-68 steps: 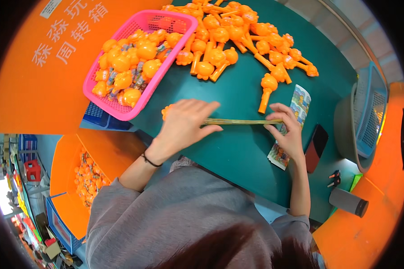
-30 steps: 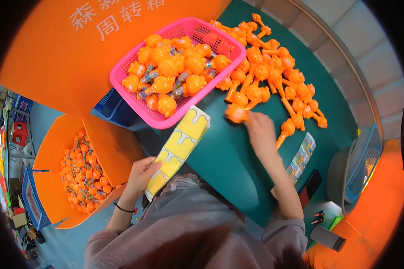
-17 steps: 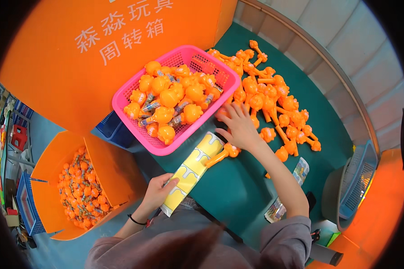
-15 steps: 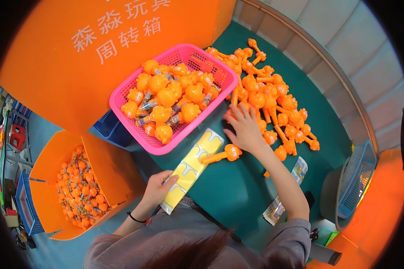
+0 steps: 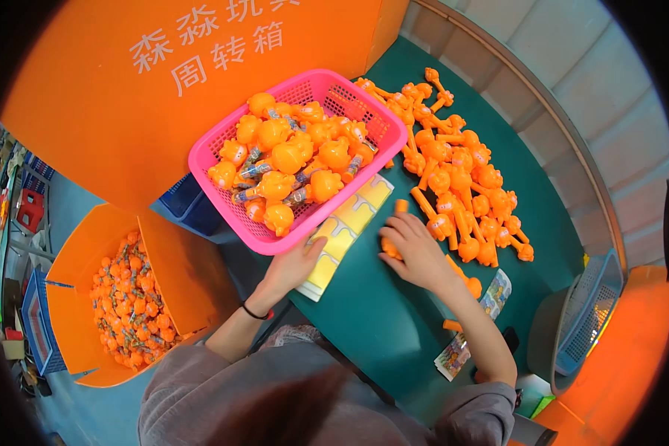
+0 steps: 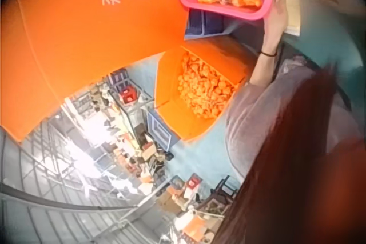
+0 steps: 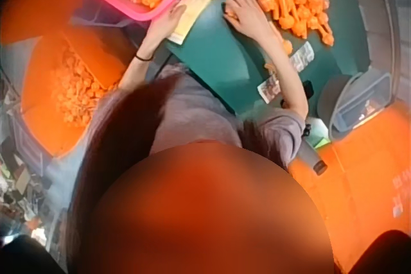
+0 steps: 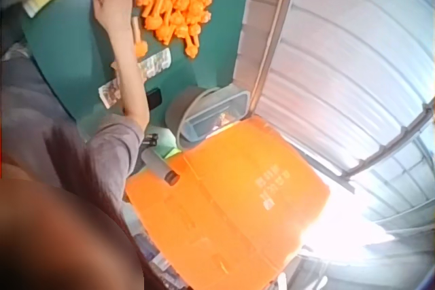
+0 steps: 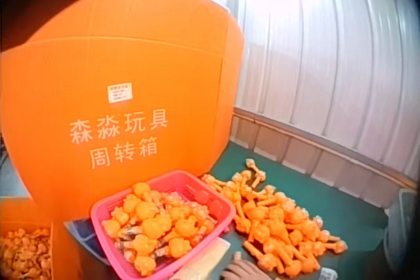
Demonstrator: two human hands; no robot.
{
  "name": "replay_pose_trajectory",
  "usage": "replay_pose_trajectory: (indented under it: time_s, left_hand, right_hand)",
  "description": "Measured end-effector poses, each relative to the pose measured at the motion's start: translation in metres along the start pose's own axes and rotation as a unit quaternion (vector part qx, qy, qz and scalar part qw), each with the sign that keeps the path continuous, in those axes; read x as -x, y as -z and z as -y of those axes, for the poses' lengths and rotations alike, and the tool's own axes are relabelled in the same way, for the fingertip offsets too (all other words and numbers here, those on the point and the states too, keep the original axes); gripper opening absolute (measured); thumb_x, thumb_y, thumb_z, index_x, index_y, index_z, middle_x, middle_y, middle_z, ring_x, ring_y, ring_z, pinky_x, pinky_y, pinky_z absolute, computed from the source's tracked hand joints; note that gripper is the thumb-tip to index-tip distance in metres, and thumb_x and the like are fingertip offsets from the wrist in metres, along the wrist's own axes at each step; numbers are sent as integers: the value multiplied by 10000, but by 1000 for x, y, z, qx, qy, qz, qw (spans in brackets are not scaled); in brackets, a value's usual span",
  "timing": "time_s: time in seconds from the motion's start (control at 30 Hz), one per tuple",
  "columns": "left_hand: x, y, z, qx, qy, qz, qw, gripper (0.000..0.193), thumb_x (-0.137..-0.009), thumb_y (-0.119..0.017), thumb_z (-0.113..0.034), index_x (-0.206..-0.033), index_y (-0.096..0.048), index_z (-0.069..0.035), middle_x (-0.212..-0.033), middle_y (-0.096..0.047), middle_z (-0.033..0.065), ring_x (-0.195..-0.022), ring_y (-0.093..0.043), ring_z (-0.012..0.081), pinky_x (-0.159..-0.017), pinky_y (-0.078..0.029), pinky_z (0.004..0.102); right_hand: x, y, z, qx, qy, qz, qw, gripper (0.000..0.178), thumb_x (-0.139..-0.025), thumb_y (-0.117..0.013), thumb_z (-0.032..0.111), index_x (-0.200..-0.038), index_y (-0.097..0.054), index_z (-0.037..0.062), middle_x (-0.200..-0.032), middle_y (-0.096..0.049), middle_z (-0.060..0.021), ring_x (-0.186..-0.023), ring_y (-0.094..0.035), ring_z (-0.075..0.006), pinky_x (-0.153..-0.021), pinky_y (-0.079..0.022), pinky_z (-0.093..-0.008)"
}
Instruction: Packaging orange toy figurines into plastic sleeves.
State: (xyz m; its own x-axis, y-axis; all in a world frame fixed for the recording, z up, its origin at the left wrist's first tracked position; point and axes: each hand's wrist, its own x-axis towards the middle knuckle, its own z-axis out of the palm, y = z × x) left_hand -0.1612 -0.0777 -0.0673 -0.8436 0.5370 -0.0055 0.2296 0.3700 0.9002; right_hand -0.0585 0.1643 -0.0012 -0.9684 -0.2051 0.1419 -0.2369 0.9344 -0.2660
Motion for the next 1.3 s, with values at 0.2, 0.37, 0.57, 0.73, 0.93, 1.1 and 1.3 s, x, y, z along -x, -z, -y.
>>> replay_pose_trajectory:
  time_s: [0.2, 0.37, 0.57, 0.73, 0.93, 1.1, 1.3]
  left_hand:
    - [-12, -2, -44, -175, -22, -25, 984, 365, -933, -574, -247, -1190, -536, 9, -965, -628, 245, -891, -615, 400, -758, -498, 426]
    - [11, -7, -60, -256, -138, -56, 955, 591, -876, -631, -367, -1341, -460, -45, -1277, -506, 232, -1174, -500, 381, -977, -388, 501]
    - [12, -20, -46, -283, -253, 44, 924, 611, -852, -638, -452, -1346, -492, -123, -1398, -421, 162, -1311, -380, 339, -1101, -242, 523]
    - [2, -23, -49, -271, -267, 69, 922, 573, -844, -644, -455, -1305, -533, -132, -1370, -460, 137, -1266, -429, 321, -1084, -283, 505]
    - [1, -12, -51, -260, -213, 89, 937, 562, -835, -658, -441, -1284, -540, -124, -1353, -490, 99, -1230, -469, 282, -1055, -323, 475]
    - [-3, -18, -50, -285, -218, 72, 931, 517, -844, -661, -370, -1279, -541, -117, -1354, -490, 99, -1222, -461, 266, -1065, -306, 456]
    - [-1, -21, -49, -286, -212, 75, 932, 488, -859, -653, -316, -1289, -537, -119, -1367, -477, 97, -1239, -447, 269, -1073, -295, 463]
  right_hand:
    - [39, 45, -22, 46, -42, 69, 996, 291, -848, -654, 167, -1101, -573, 46, -1270, -521, -123, -1283, -421, -320, -1063, -366, -416]
    - [-49, 89, -48, -195, -134, -45, 971, 323, -929, -598, 234, -1182, -581, 35, -1326, -510, -119, -1311, -416, -273, -1071, -336, -368]
    - [-249, 69, -177, -113, -43, -96, 988, 373, -929, -557, 376, -1149, -639, 85, -1326, -520, -128, -1286, -437, -283, -1039, -356, -406]
    - [-319, -7, -232, -63, -218, 66, 972, 686, -689, -702, 583, -1244, -614, 190, -1396, -466, -89, -1349, -327, -361, -1126, -140, -592]
    - [-283, 13, -213, -119, -126, 130, 976, 801, -686, -700, 547, -1324, -533, 93, -1400, -402, -225, -1303, -382, -354, -1099, -318, -409]
    - [-199, 60, -200, -28, -106, 212, 971, 564, -668, -749, 376, -1090, -619, 24, -1217, -524, -170, -1229, -454, -318, -1009, -405, -365]
    - [-146, 111, -193, -79, -105, 391, 911, 360, -762, -703, 356, -955, -680, 53, -1302, -516, -142, -1210, -485, -238, -978, -419, -351]
